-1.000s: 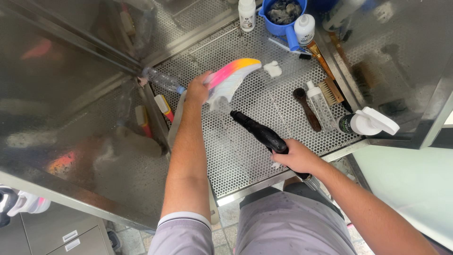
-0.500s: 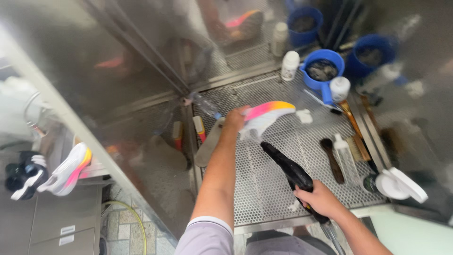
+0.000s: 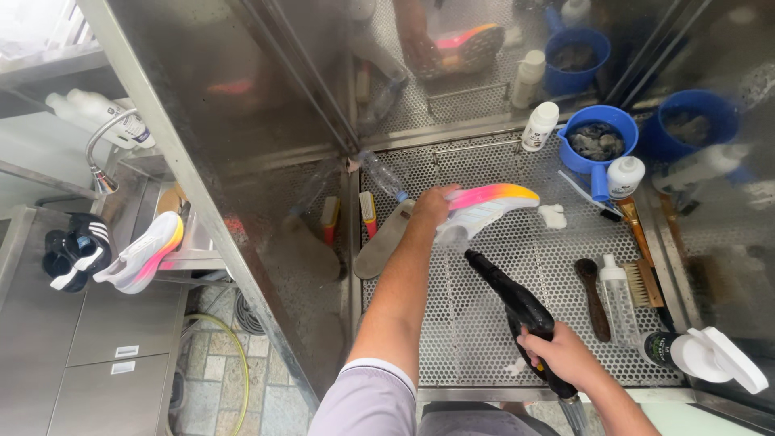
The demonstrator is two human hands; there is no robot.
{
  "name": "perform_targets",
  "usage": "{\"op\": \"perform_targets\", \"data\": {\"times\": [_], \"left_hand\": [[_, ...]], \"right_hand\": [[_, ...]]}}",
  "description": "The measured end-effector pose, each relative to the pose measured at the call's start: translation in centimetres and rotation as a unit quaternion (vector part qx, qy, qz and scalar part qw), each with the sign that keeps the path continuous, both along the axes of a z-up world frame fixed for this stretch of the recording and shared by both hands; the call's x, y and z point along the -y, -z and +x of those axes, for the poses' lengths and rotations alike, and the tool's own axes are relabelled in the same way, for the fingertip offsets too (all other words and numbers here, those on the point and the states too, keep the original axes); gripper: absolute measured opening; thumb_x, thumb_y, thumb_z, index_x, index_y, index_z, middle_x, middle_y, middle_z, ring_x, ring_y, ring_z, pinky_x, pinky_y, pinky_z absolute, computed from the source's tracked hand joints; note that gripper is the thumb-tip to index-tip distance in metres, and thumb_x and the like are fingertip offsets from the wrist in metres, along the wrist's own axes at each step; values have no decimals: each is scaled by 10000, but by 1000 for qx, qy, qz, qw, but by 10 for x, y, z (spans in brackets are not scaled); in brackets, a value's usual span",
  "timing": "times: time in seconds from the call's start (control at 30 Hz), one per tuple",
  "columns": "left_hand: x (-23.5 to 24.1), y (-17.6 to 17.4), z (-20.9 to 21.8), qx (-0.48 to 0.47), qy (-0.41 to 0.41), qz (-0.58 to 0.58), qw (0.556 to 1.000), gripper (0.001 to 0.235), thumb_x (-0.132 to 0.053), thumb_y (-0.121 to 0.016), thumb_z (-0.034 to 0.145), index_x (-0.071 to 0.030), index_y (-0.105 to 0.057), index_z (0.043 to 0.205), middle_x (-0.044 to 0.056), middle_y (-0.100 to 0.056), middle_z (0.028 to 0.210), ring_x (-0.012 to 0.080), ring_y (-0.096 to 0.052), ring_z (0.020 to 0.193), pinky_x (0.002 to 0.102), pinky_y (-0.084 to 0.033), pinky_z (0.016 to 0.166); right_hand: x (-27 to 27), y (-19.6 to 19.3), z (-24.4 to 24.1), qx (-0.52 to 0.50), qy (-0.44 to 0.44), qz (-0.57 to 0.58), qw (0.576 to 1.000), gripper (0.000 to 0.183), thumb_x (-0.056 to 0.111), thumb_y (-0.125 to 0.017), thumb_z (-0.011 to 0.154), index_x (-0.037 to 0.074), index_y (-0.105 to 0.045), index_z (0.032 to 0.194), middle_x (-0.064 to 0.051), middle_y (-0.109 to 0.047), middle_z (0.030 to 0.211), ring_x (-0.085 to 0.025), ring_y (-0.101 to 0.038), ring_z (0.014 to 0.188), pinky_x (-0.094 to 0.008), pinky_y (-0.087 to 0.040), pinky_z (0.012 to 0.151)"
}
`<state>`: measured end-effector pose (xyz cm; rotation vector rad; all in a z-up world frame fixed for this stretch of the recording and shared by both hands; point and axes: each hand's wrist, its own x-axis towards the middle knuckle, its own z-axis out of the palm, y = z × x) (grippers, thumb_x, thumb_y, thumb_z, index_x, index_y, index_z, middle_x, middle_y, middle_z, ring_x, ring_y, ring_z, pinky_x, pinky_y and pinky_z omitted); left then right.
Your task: The person uses a high-pressure steam cleaner to clean a white sneaker with pink and yellow accents. They systematically direct the steam nozzle at the shoe's upper, sole, and interior, rotating the shoe to cover all surfaces. The person then rinses the shoe under a running tap in a stainless steel sink before returning to the steam station to treat a shoe insole.
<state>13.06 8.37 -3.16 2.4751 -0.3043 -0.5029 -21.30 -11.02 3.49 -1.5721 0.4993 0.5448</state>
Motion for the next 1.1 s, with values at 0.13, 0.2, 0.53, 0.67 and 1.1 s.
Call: {"op": "perform_targets", "data": {"times": [0.13, 0.2, 0.53, 0.67, 1.1], "left_hand": [[-1, 3, 0, 22, 12, -10, 1000, 486, -117, -674, 919, -355, -659, 1342, 116, -654, 1349, 302, -649, 1210, 398, -506, 1054], [0, 2, 2, 16, 19, 6, 1000, 497, -113, -674, 926, -355, -647, 1359, 126, -644, 1353, 312, -636, 1221, 406, -501, 1058], [2, -8, 0, -23, -1, 15, 1000, 493, -117, -649, 950, -359, -628, 1379, 112, -591, 1438, 295, -609, 1272, 396, -479, 1094], [2, -15, -5, -10, 3, 26, 1000, 480, -124, -644, 955, -358, -631, 1373, 108, -593, 1441, 291, -586, 1298, 397, -456, 1114], [24, -60, -42, -19, 81, 263, 961, 1158, -305, -865, 661, -297, -194, 1606, 133, -280, 1577, 372, -289, 1475, 541, -423, 1100]], "right_hand": [[0, 0, 3, 11, -9, -18, 1000, 186, 222, -700, 834, 37, -681, 848, -46, -609, 598, -160, -588, 568, -337, -475, 598], [0, 0, 7, 9, 14, 5, 1000, 177, 206, -700, 827, 34, -664, 852, -33, -615, 606, -163, -606, 567, -343, -490, 595], [0, -3, 10, -1, -5, 16, 1000, 159, 197, -689, 842, 41, -659, 845, -40, -577, 570, -153, -556, 547, -333, -464, 586], [0, 1, 11, 7, 2, 30, 1000, 166, 192, -688, 839, 32, -645, 834, -42, -589, 588, -158, -559, 557, -343, -472, 591], [32, 25, -66, 2, 32, -77, 997, 215, 208, -759, 791, 43, -731, 926, -47, -697, 754, -156, -622, 704, -332, -507, 708]]}}
